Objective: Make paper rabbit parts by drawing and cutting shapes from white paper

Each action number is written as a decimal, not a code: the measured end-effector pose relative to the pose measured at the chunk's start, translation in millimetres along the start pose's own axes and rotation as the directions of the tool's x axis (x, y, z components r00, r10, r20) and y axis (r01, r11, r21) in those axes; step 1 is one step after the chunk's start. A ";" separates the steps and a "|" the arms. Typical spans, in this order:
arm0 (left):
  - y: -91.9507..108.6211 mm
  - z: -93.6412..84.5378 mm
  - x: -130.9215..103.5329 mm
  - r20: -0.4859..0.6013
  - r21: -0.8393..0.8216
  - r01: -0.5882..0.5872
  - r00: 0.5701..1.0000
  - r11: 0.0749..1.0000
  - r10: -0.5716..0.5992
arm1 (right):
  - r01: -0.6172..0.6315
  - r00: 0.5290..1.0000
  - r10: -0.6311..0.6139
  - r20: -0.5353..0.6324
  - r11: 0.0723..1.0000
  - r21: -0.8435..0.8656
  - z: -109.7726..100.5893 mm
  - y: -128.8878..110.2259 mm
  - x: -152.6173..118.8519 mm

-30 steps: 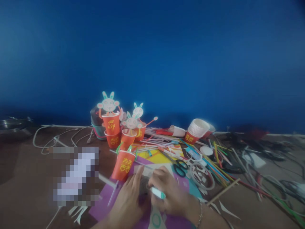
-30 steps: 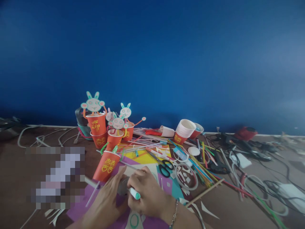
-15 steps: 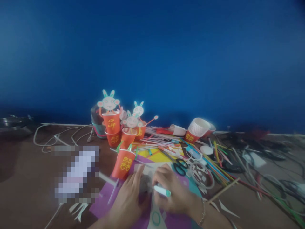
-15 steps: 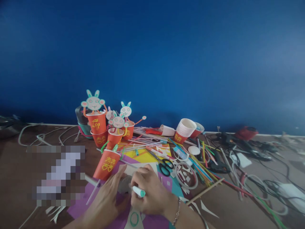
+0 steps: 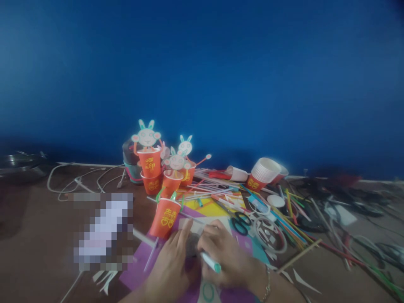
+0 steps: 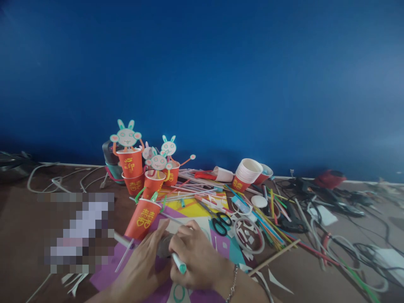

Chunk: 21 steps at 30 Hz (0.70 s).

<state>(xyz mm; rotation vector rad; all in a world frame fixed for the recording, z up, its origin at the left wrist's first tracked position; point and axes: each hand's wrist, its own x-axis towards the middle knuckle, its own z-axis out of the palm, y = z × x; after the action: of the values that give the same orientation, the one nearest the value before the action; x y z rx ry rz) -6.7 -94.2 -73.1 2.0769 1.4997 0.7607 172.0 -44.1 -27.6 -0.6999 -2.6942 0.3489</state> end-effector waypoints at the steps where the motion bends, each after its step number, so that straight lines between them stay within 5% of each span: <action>1: -0.1 -0.3 0.0 0.003 -0.004 -0.005 1.000 1.000 0.005 | -0.002 1.000 0.002 0.019 1.000 -0.009 -0.2 -0.2 0.2; 21: -0.9 3.1 0.3 -0.039 -0.003 -0.066 0.997 0.998 0.066 | 0.035 0.980 -0.001 0.198 0.985 -0.167 -7.8 -6.8 16.1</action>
<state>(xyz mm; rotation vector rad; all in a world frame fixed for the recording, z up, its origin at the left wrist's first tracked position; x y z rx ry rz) -5.2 -93.9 -75.9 2.1290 1.4550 0.8321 158.8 -40.5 -14.2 -0.7219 -2.9436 0.1934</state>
